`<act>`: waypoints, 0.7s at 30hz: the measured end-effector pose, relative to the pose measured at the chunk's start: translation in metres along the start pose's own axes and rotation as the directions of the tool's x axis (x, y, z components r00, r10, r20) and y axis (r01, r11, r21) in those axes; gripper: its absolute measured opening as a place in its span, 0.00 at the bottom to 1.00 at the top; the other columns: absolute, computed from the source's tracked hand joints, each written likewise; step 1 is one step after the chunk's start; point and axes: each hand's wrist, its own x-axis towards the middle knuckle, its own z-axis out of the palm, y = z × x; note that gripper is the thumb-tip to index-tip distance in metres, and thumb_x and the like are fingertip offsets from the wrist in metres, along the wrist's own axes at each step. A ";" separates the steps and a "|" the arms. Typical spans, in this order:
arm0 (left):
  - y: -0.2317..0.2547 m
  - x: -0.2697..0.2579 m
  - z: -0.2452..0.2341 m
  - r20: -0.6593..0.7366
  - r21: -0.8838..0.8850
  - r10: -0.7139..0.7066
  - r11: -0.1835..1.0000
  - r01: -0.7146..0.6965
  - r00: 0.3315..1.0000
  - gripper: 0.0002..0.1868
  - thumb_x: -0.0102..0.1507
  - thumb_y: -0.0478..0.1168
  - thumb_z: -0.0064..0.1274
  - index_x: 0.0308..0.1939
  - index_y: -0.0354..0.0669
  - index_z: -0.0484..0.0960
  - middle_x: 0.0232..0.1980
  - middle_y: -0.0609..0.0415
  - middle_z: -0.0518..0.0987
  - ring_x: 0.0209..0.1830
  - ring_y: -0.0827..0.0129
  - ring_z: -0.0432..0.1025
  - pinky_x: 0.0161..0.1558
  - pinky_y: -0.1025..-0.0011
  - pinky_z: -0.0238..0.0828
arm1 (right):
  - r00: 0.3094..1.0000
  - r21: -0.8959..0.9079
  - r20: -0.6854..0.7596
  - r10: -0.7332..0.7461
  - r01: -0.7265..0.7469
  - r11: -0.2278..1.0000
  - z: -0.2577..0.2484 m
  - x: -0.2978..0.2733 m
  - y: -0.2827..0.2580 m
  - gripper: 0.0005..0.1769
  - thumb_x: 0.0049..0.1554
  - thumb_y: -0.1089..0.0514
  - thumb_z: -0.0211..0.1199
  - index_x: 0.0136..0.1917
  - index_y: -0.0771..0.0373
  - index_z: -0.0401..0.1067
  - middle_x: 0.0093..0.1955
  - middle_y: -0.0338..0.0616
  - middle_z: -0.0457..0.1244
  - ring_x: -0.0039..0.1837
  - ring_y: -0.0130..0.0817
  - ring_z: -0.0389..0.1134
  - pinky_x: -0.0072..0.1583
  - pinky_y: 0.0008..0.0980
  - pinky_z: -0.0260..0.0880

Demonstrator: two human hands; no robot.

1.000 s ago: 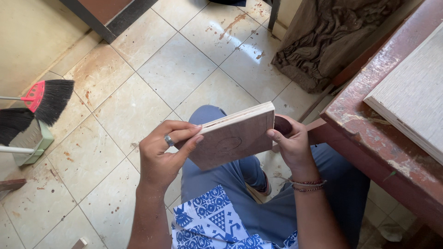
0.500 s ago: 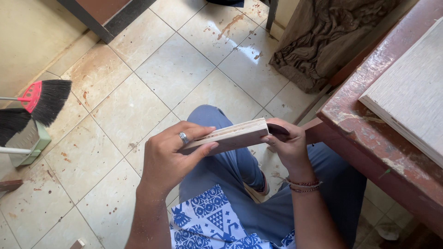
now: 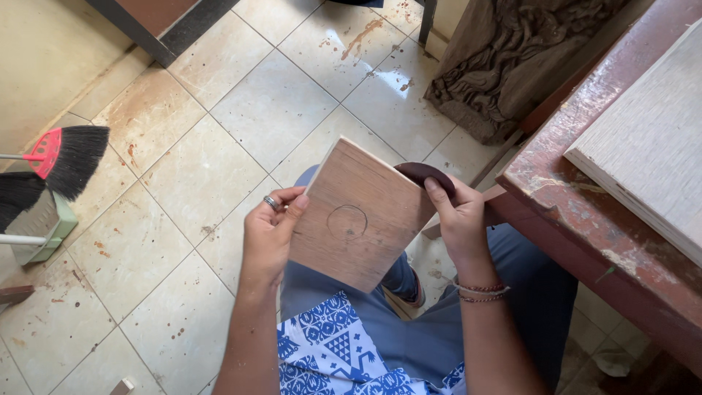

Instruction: The person sands the surfaces and edges of a square piece of plywood using a circular sanding pad held by hand.

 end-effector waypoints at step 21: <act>0.072 -0.054 -0.005 -0.010 0.585 0.691 0.590 -0.556 0.723 0.11 0.61 0.35 0.68 0.44 0.31 0.88 0.30 0.49 0.83 0.26 0.66 0.78 0.27 0.72 0.76 | 0.963 -0.088 -0.204 -0.176 0.161 0.983 0.041 -0.026 0.028 0.14 0.68 0.66 0.54 0.64 0.69 0.72 0.58 0.57 0.68 0.63 0.43 0.69 0.65 0.49 0.71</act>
